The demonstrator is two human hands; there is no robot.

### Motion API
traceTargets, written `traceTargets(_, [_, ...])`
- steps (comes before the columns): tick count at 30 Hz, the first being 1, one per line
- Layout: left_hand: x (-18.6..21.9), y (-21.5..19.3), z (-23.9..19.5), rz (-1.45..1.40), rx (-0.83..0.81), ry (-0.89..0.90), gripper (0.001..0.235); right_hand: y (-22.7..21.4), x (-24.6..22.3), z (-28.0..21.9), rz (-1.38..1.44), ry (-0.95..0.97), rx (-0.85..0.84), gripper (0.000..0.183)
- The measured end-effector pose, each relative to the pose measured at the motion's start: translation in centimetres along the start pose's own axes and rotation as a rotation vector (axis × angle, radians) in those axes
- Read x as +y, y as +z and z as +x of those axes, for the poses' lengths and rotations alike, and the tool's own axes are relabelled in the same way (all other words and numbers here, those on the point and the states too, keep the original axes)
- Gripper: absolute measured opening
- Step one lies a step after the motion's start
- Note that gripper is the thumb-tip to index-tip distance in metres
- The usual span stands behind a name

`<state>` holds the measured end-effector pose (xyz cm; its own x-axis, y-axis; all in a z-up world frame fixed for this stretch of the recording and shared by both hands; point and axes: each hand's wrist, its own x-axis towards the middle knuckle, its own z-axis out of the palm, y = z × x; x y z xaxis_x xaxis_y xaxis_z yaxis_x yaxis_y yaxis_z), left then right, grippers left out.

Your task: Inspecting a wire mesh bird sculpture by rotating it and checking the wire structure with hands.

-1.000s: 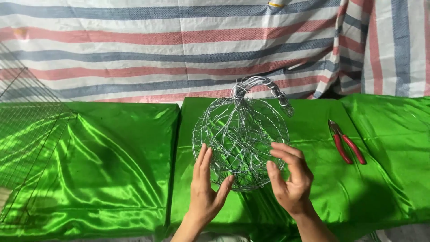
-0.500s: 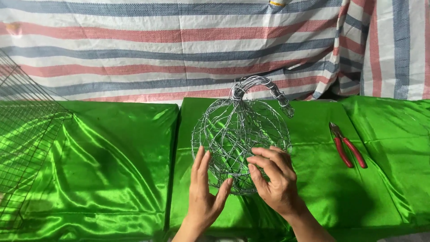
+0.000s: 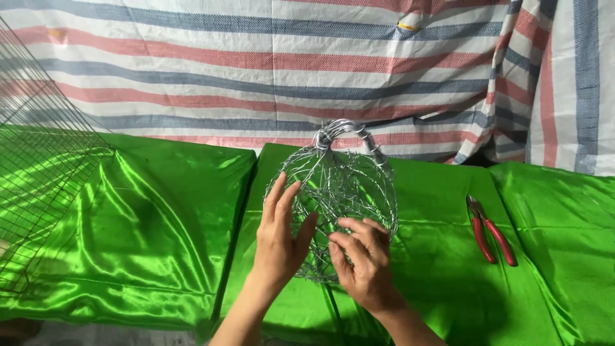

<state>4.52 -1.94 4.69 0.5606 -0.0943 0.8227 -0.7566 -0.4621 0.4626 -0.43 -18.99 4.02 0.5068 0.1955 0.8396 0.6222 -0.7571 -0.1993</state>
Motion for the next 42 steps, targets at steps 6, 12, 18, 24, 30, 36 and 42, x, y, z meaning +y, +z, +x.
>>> traceTargets(6, [0.4, -0.3, -0.1, 0.057, -0.041, 0.003, 0.054, 0.2, 0.4, -0.9, 0.047, 0.009, 0.017, 0.012])
traceTargets(12, [0.8, -0.2, 0.4, 0.107, -0.034, -0.005, 0.052, 0.4, 0.8, -1.1, 0.071, 0.027, 0.047, 0.012])
traceTargets(18, [1.0, -0.1, -0.4, 0.117, -0.04, -0.04, 0.058, -0.9, 2.3, -1.6, 0.188, 0.077, 0.07, 0.017])
traceTargets(24, [1.6, 1.3, -1.9, 0.136, 0.069, 0.012, 0.07, -0.8, 4.9, -1.2, 0.111, 0.211, 0.004, 0.027])
traceTargets(30, [2.2, 2.5, -3.0, 0.274, 0.013, 0.032, 0.049, -0.8, 4.6, -1.4, 0.073, 0.093, 0.039, 0.023])
traceTargets(36, [2.4, 2.2, -2.1, 0.364, -0.005, 0.012, 0.041, -0.6, 5.2, -1.7, 0.102, 0.064, 0.047, 0.021])
traceTargets(42, [2.6, 2.1, -1.0, 0.329, 0.082, 0.037, 0.03, 0.8, 6.5, -3.1, 0.184, 0.142, 0.078, 0.023])
